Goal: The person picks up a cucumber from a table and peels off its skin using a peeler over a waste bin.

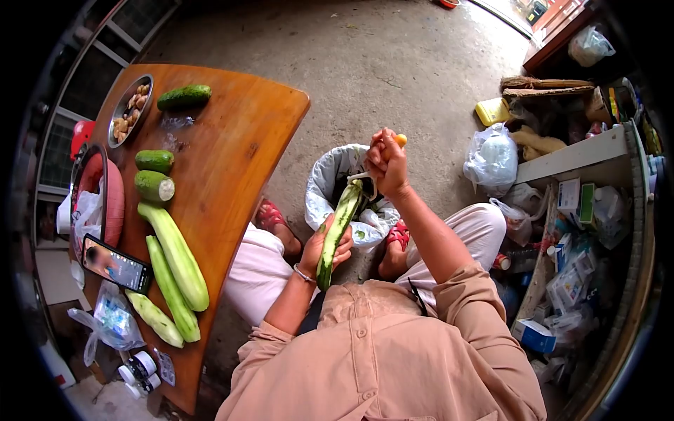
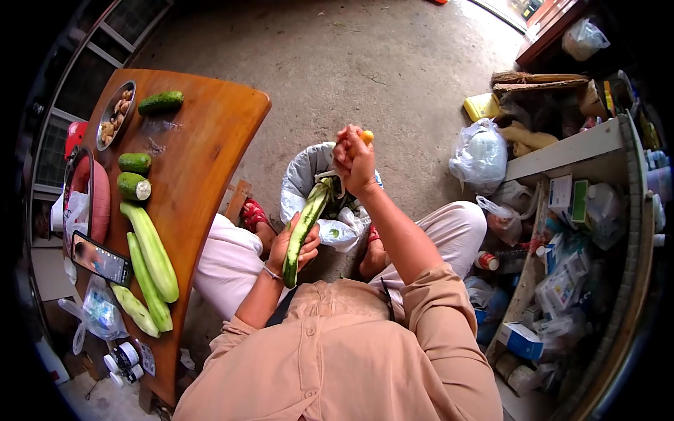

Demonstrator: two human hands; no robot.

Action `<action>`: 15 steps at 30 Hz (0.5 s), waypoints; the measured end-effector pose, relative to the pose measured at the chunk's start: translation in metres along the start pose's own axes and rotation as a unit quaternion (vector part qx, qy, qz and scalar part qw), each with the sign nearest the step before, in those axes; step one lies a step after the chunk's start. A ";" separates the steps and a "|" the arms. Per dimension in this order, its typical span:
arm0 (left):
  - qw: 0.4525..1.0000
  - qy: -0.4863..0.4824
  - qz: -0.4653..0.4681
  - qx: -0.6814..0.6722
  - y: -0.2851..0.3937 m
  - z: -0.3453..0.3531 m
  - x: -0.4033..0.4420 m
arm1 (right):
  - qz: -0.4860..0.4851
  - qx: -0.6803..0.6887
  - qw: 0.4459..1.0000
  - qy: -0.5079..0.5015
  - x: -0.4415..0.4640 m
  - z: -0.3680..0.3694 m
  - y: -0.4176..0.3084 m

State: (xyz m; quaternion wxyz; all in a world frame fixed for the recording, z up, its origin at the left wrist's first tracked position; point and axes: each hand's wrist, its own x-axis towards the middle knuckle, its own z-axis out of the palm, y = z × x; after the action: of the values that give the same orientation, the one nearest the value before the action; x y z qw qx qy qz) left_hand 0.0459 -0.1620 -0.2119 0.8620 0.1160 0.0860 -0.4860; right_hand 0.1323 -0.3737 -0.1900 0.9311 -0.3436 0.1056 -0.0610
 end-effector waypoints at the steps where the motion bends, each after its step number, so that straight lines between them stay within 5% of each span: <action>1: 1.000 0.008 0.004 -0.011 0.000 0.000 0.001 | -0.006 0.002 1.000 -0.002 0.002 -0.003 -0.001; 10: 0.998 0.036 0.018 0.038 -0.001 -0.007 -0.004 | -0.061 -0.027 0.994 0.088 0.010 -0.024 -0.012; 15: 0.995 0.071 0.019 0.073 0.001 -0.014 0.006 | 0.012 0.019 0.999 0.027 -0.020 0.004 -0.002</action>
State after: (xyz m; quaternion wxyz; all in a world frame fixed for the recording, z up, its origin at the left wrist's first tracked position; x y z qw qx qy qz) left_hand 0.0493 -0.1625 -0.2272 0.8520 0.2146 0.1094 -0.4648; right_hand 0.1139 -0.3696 -0.1826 0.9349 -0.3231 0.1336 -0.0614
